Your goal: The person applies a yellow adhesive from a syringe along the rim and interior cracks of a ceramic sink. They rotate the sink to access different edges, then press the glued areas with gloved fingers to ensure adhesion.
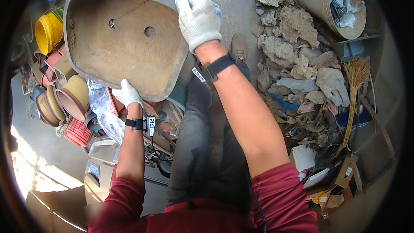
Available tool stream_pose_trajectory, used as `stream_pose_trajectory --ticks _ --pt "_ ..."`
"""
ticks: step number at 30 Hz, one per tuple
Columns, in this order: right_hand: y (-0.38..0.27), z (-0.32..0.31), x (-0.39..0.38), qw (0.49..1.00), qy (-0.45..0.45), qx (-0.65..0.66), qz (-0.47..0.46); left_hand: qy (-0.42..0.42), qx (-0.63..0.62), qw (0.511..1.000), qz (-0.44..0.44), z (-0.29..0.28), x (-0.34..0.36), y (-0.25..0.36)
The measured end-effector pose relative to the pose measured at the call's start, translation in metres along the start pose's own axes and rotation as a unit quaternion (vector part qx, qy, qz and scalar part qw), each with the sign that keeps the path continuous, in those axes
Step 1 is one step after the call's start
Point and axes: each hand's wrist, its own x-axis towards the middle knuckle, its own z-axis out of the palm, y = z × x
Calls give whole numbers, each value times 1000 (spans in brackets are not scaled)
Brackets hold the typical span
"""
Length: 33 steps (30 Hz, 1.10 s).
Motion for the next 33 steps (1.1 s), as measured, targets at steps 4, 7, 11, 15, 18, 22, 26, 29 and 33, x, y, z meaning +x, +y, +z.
stream_pose_trajectory --ticks 4,7,11,15,18,22,26,29,33 --pt "-5 -6 -21 991 -6 -71 109 13 20 1000 3 3 2 1" --pt "-13 -10 -23 992 -1 -72 105 5 14 1000 3 2 2 0" --pt "-16 -5 -2 998 -2 -22 59 1 19 999 37 0 1 0" --pt "-12 -9 -13 994 11 -37 101 11 63 998 24 1 1 -1" --pt "-8 -7 -14 996 22 -23 86 13 27 999 14 1 -1 -2" --pt "-7 -1 5 999 -5 -21 45 6 77 997 9 -1 0 3" --pt "-10 -12 -13 989 -19 -76 126 8 22 1000 -8 1 -5 8" --pt "-5 -6 -10 995 3 -43 85 15 21 1000 -7 2 -7 8" --pt "-2 1 3 997 -29 -49 51 12 67 998 -11 -1 -4 6"
